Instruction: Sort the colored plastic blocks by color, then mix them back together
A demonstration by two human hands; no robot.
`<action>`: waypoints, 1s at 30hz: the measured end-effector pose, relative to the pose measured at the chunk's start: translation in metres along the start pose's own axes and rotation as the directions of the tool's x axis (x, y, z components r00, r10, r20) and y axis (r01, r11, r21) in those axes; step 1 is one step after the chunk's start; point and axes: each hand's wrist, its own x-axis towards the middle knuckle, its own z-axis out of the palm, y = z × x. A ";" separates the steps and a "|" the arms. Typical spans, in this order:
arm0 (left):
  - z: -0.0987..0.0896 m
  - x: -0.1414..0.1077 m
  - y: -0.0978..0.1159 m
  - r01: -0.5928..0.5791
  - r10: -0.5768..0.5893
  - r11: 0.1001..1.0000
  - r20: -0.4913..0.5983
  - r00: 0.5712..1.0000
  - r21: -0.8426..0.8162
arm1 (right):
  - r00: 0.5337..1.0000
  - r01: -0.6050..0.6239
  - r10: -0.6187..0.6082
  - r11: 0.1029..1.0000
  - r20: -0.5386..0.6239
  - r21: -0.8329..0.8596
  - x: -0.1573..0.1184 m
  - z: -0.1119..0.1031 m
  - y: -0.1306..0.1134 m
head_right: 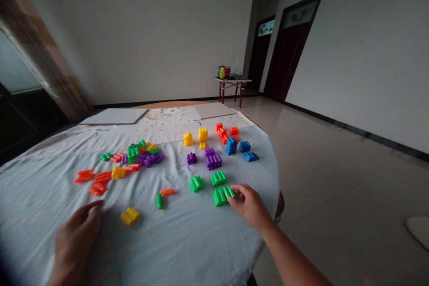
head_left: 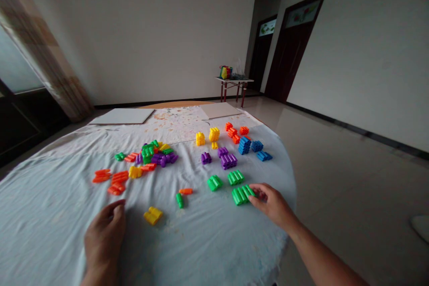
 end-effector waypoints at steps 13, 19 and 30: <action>0.007 0.001 -0.009 -0.086 0.080 0.990 -0.056 0.995 -0.109 | 0.978 0.173 -0.165 0.983 -0.128 0.058 0.003 0.001 -0.052; 0.007 -0.001 -0.011 -0.087 0.078 0.986 -0.068 0.995 -0.144 | 0.906 0.361 -0.388 0.917 0.169 0.171 0.015 0.063 -0.122; 0.003 -0.004 -0.007 -0.088 0.076 0.980 -0.073 0.994 -0.181 | 0.825 0.441 -0.367 0.894 0.430 -0.082 0.041 0.164 -0.159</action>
